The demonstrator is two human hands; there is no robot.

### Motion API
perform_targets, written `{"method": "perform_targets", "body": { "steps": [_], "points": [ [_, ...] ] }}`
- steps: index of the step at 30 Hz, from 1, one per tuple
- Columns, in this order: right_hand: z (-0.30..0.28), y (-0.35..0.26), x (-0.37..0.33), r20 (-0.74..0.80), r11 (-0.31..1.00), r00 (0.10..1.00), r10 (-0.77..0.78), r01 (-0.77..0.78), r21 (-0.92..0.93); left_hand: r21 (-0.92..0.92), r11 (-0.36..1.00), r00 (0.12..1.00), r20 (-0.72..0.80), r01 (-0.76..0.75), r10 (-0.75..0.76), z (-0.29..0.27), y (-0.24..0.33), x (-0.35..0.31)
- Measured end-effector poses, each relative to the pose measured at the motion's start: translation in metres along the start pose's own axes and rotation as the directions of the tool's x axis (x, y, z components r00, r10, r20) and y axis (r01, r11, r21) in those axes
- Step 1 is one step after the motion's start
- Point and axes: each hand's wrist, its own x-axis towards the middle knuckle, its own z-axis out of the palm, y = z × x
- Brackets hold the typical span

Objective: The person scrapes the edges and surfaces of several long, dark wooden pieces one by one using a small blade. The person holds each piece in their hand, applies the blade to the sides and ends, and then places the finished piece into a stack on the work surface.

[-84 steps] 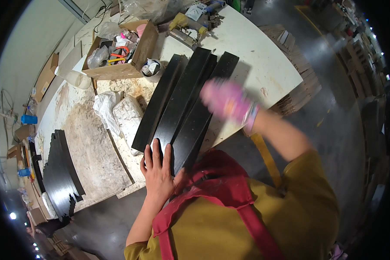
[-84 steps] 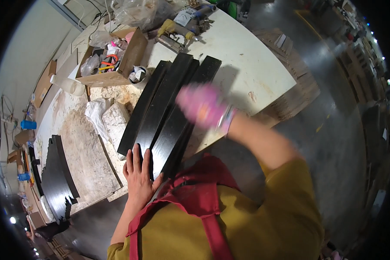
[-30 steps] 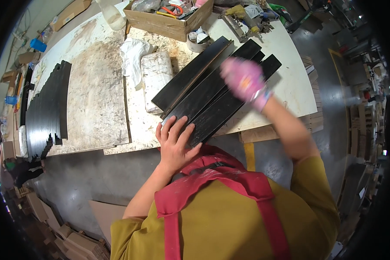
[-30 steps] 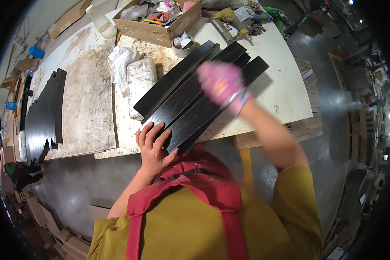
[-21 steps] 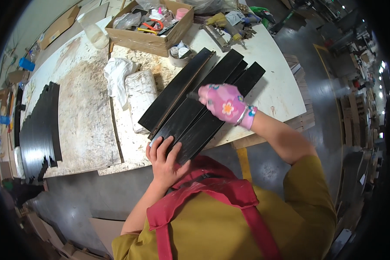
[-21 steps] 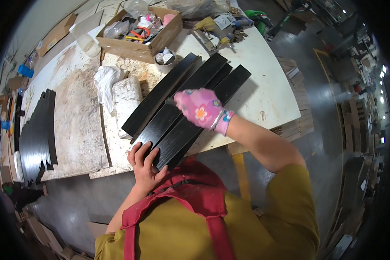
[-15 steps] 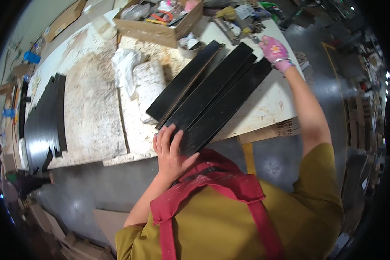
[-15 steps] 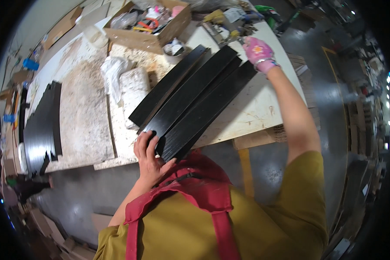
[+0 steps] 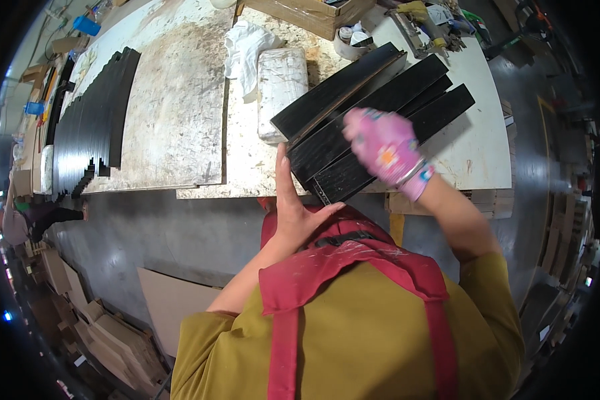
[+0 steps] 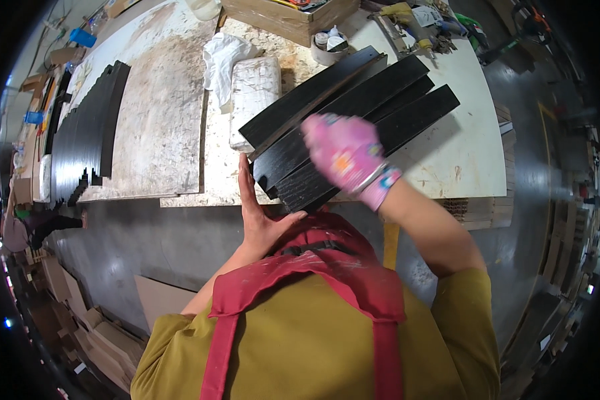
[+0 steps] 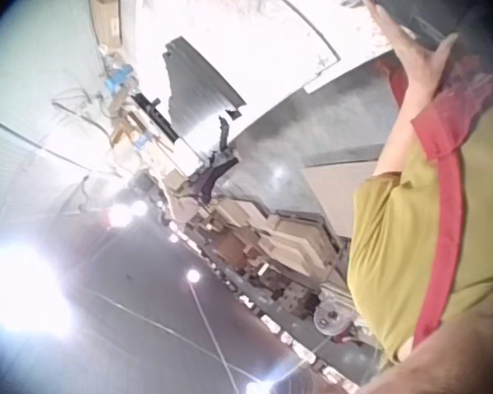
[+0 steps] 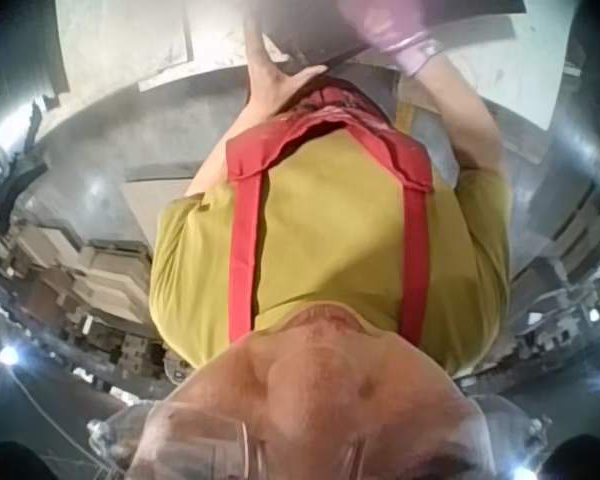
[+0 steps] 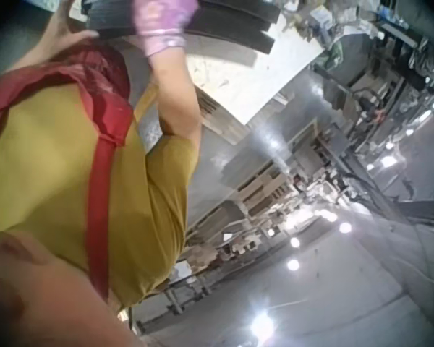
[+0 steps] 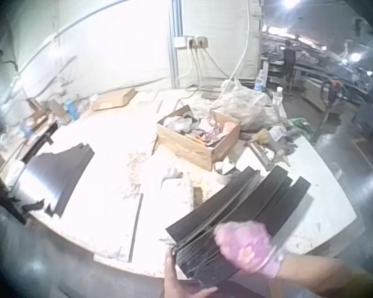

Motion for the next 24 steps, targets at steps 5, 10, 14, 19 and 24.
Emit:
{"method": "perform_targets", "body": {
  "steps": [5,10,14,19,24],
  "points": [
    [0.005,-0.036,-0.016,0.175,0.978,0.972,-0.157,0.128,0.167,-0.048,0.999,0.999,-0.041,-0.013,0.011,0.004,-0.004,-0.004],
    [-0.051,0.061,-0.027,-0.156,0.917,0.913,0.377,-0.344,0.202,0.317,0.945,0.996,0.036,-0.084,0.076,-0.016,0.011,-0.002],
    [-0.062,0.177,-0.088,-0.324,0.734,0.713,0.621,-0.384,0.561,0.585,0.767,0.954,0.279,-0.263,0.113,-0.015,0.031,0.012],
    [-0.048,0.213,-0.098,-0.166,0.264,0.472,0.866,-0.149,0.953,0.539,0.738,0.904,0.356,-0.406,0.236,-0.016,0.032,0.016],
    [-0.077,0.227,-0.062,0.032,0.24,0.66,0.75,-0.318,0.917,0.501,0.696,0.844,0.438,-0.514,0.308,-0.015,0.029,0.019]
  ]
}}
